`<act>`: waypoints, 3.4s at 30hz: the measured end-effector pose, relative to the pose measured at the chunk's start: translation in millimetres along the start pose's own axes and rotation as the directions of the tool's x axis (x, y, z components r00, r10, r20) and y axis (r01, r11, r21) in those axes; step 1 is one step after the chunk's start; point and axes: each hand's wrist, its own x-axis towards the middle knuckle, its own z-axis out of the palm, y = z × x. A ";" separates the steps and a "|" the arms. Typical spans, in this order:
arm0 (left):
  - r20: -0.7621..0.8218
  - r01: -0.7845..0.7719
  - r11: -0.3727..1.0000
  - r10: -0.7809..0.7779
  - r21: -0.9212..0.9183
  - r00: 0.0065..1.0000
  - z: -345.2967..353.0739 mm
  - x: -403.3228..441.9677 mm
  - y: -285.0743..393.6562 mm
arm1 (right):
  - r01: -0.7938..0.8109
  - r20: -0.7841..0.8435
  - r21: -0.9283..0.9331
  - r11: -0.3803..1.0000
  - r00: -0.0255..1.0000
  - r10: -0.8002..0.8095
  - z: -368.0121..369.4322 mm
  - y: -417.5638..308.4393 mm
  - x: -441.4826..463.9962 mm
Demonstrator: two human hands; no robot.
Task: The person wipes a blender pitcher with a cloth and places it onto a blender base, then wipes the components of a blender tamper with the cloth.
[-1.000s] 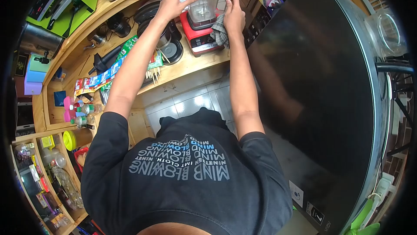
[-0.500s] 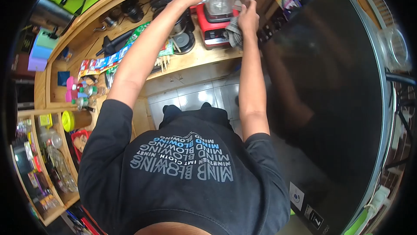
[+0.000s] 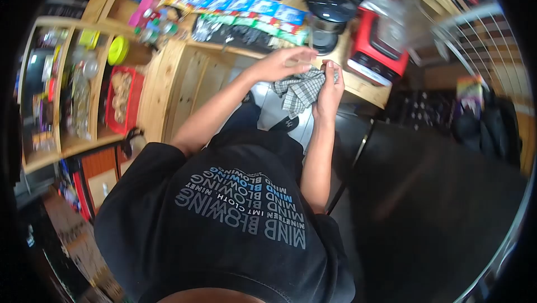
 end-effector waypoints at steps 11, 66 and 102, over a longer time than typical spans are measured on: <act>-0.321 0.112 0.994 -0.106 0.002 0.941 -65.8 -164.6 -2.9 | -0.265 0.387 -0.113 0.958 0.876 0.288 115.1 54.3 -13.9; -0.554 -0.052 0.852 -0.292 -0.521 0.780 -251.7 -332.4 -46.6 | -0.316 0.382 -0.291 0.903 0.827 0.413 283.0 187.9 -138.9; -0.828 0.223 0.969 -0.212 -0.108 0.520 -179.8 -257.1 -38.8 | -0.099 0.734 -0.526 0.845 0.450 0.509 252.9 159.8 -29.5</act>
